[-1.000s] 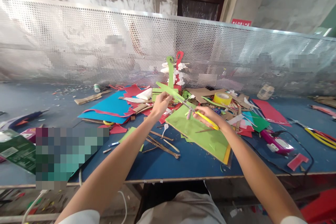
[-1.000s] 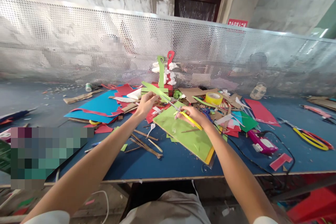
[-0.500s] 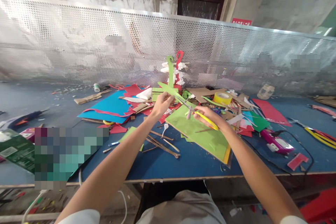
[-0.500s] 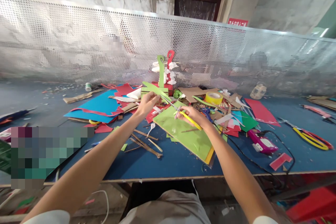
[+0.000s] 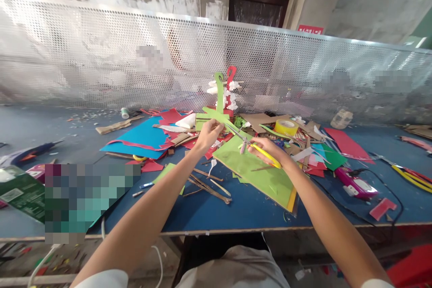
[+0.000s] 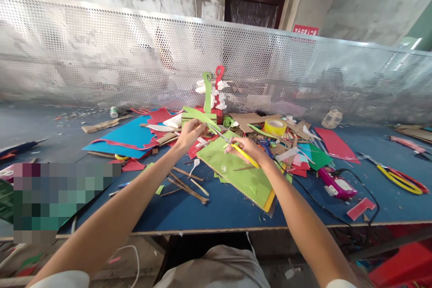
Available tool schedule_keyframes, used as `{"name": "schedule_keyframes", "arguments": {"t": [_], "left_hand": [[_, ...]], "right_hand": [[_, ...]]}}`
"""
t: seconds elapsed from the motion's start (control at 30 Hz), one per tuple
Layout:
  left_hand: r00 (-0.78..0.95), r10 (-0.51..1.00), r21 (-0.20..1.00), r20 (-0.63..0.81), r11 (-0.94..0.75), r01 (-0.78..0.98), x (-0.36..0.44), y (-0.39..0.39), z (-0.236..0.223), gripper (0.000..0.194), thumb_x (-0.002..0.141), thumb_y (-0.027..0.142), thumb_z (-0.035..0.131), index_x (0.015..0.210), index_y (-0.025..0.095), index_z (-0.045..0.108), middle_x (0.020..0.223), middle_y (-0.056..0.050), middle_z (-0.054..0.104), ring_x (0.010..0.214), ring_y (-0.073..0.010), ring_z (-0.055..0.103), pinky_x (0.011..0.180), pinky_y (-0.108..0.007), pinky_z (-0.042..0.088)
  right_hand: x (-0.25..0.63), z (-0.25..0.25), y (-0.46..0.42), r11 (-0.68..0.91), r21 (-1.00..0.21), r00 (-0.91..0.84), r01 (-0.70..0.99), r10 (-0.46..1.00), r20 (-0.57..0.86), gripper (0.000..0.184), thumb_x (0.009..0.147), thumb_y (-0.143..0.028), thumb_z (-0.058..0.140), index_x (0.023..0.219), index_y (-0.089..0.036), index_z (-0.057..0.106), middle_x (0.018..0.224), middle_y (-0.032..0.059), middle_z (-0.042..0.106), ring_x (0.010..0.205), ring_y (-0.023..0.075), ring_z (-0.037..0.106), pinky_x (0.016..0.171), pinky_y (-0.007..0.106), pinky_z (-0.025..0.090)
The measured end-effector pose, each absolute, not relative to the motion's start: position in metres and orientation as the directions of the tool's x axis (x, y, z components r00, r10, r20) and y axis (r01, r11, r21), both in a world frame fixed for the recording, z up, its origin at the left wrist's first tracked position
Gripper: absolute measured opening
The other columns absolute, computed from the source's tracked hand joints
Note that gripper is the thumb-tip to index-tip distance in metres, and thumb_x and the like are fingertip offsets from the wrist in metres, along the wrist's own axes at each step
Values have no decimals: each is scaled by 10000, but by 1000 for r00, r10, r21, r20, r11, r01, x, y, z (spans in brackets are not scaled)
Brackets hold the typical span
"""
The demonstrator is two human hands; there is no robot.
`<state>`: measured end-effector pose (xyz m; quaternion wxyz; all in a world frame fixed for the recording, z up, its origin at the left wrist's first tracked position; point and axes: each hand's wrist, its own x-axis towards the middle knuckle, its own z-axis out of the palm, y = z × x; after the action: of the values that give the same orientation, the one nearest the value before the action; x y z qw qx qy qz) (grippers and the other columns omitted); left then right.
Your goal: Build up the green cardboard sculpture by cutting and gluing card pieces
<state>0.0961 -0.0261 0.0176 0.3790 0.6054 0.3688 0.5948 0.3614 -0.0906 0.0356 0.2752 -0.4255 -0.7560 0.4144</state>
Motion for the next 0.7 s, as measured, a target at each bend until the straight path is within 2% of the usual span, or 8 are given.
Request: {"name": "schedule_keyframes", "arguments": {"t": [0.17,0.27,0.4,0.53,0.7], "left_hand": [[20,915,915,403,-402,-32,97,-27,19,361,778,500,782,769,175,624,791,-68,751,710,-195,717,644,-297,545],[24,917,917,397,-397,-34,98,-28,20,373,757,510,792,775,172,633,774,-67,748,702,-191,709,637,-295,542],[25,915,916,402,-401,-25,99,-28,21,377,748,518,786,764,174,633,745,-64,741,669,-184,696,629,-300,533],[33,917,917,399,-398,-30,100,-29,22,381,747,516,791,756,176,620,749,-65,742,677,-190,699,634,-305,530],[31,911,911,411,-411,-10,100,-28,21,366,780,503,781,764,173,623,743,-62,736,656,-178,675,629,-301,511]], "right_hand": [[362,35,-90,306,-854,-491,421,869,70,464,871,-613,740,1045,-186,685,522,-103,450,345,74,341,321,203,284],[359,38,-95,335,-835,-486,437,869,94,543,873,-670,720,1080,-169,683,503,-108,414,354,76,336,344,208,243],[352,45,-102,359,-829,-486,429,865,123,636,845,-749,704,1044,-145,672,504,-110,385,381,71,321,384,221,243],[351,45,-102,350,-820,-470,453,875,114,601,843,-736,711,1007,-159,681,497,-104,393,367,71,321,374,217,214],[355,38,-96,337,-821,-462,461,881,102,517,868,-660,729,1031,-171,699,477,-99,412,347,88,359,355,211,231]]}}
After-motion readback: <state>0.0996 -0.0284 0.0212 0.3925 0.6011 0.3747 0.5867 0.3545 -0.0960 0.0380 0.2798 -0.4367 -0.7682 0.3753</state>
